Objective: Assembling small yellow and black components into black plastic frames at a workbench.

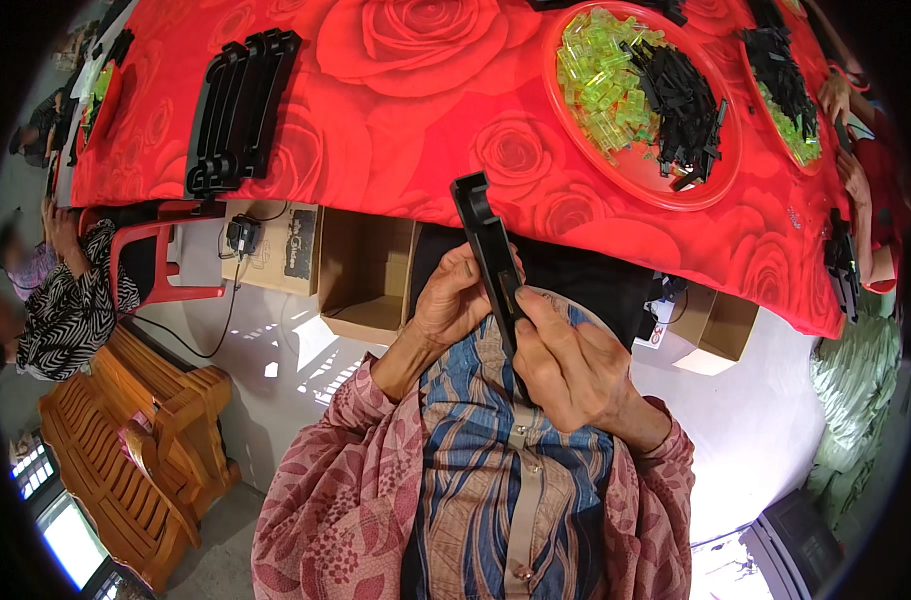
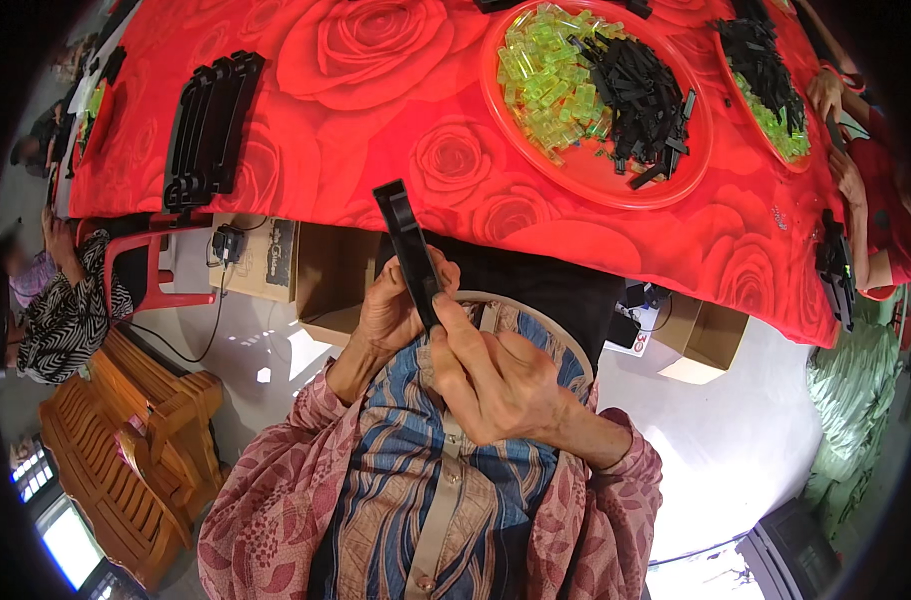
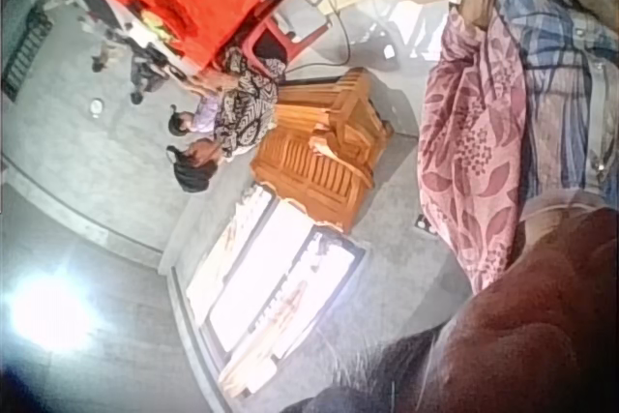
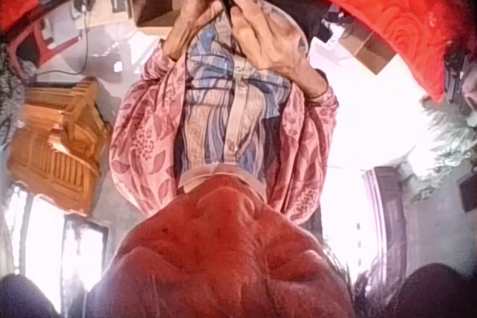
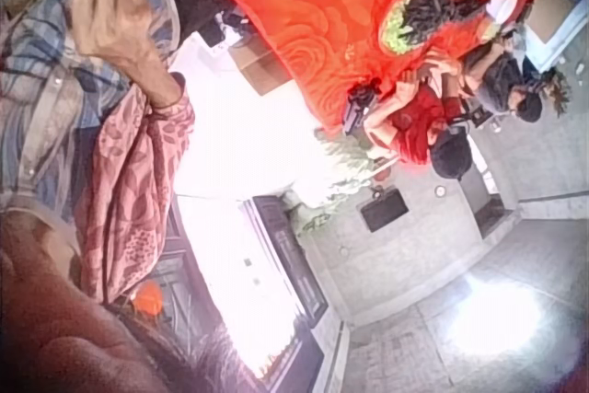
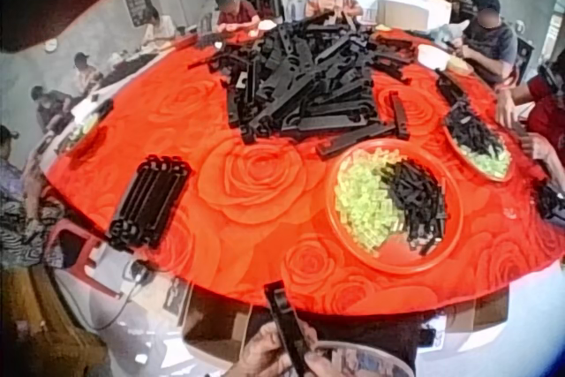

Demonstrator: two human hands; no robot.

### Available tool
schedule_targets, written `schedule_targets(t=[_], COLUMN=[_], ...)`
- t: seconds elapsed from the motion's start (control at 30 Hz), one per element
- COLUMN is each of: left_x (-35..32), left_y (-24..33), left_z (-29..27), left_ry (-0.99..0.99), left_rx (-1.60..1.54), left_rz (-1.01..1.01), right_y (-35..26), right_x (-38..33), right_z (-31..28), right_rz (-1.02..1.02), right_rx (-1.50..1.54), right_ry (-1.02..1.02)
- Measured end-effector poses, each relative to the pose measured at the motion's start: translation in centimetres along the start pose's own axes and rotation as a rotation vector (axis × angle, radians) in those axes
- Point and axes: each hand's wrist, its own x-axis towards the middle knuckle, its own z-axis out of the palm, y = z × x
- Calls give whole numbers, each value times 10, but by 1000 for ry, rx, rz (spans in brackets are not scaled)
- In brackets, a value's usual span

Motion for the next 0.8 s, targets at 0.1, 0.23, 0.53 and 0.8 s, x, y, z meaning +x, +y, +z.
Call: schedule_targets(t=[0.1, 0.23, 0.53, 0.8], left_x=[0, -2, -1, -2], left_y=[0, 1, 0, -1], left_z=[-5, -5, -6, -10], left_ry=[-18, -55, -56, -57], left_rx=[-3, 25, 17, 16], left_rz=[-18, -28, -37, -38], right_y=[2, 3, 3, 4], right_x=[1, -1, 2, 10], right_z=[1, 0, -8, -16], right_rz=[-18, -35, -38, -81], right_rx=[-4, 7, 27, -11], right_ry=[14, -21, -100, -214])
